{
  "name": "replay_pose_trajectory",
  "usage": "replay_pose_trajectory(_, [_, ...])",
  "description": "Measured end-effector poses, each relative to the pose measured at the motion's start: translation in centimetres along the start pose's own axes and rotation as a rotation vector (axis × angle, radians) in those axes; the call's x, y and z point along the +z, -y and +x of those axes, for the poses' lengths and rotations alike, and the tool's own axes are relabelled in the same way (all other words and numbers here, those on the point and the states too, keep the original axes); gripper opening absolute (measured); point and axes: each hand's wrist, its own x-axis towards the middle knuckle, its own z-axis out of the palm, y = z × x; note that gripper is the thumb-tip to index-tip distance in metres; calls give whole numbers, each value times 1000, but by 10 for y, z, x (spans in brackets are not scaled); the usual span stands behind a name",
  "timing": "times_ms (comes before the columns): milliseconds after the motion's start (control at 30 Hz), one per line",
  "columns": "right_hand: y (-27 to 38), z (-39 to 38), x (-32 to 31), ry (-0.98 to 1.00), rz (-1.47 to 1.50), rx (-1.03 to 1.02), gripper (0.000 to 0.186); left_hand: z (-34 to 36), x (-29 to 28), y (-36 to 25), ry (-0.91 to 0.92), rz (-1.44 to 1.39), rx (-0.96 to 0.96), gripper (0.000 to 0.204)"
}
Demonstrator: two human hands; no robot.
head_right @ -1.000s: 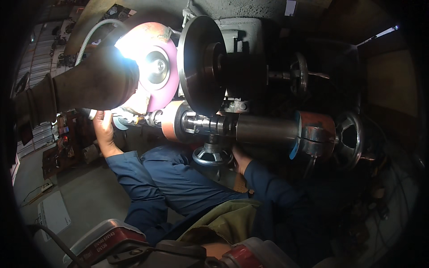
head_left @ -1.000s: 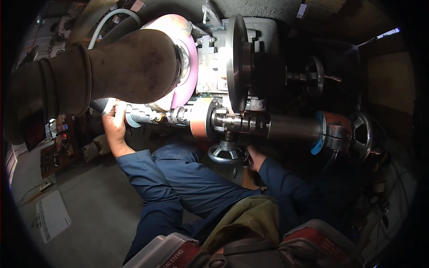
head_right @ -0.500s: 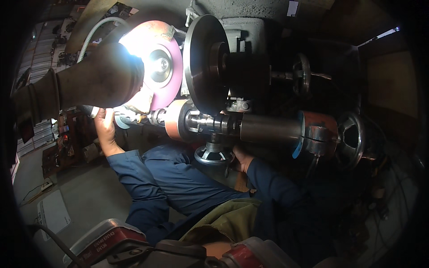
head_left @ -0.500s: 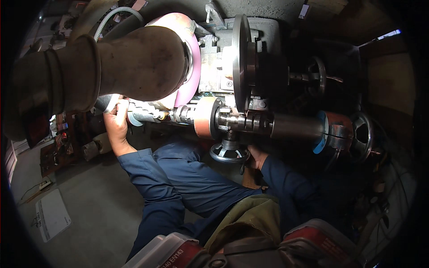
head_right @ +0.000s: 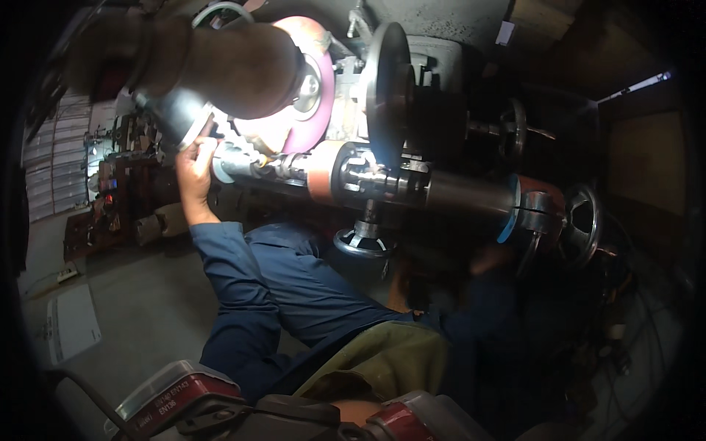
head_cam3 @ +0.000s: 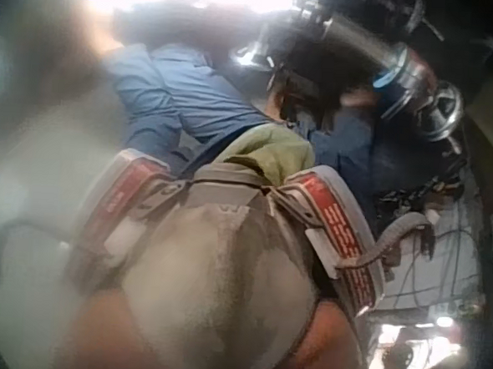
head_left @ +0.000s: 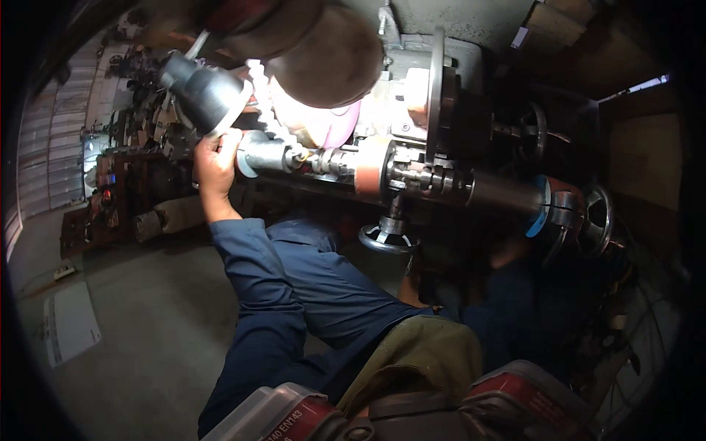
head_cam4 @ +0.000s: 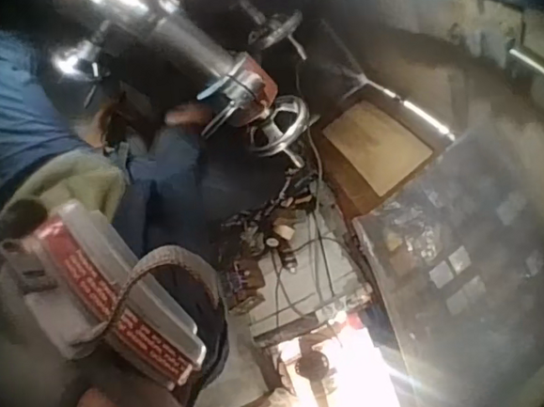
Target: The person uses a specialized grinding machine to resurface a camshaft, manually turning handwheels to control the feed and contact between the grinding wheel and the camshaft lobes while sparks are visible.
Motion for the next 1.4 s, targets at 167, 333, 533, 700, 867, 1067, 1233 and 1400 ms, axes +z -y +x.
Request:
replay_pose_trajectory(167, [131, -45, -88, -445, -180, -502, 57, -1, 1, -10, -118, 28, 6, 17])
replay_pose_trajectory(333, [224, -48, -101, -460, -430, -614, 63, -3, 7, -21, -134, -4, -20, 14])
replay_pose_trajectory(533, [231, -57, -59, -386, -574, -413, 54, -1, 2, -10, -90, -29, -62, 15])
replay_pose_trajectory(700, [235, -77, -41, -373, -599, -343, 42, 3, -4, 4, -48, -12, -63, 14])
replay_pose_trajectory(867, [225, -51, -48, -402, -682, -479, 40, 3, 1, 2, -69, -18, -44, 19])
replay_pose_trajectory(1067, [212, -10, -65, -397, -783, -669, 39, 2, 1, -2, -95, -10, -26, 24])
replay_pose_trajectory(1233, [213, 0, -70, -409, -784, -740, 39, 3, 0, -3, -93, 16, -30, 25])
replay_pose_trajectory(1400, [227, 0, -71, -525, -665, -726, 31, 4, 1, 1, -73, -8, -19, 22])
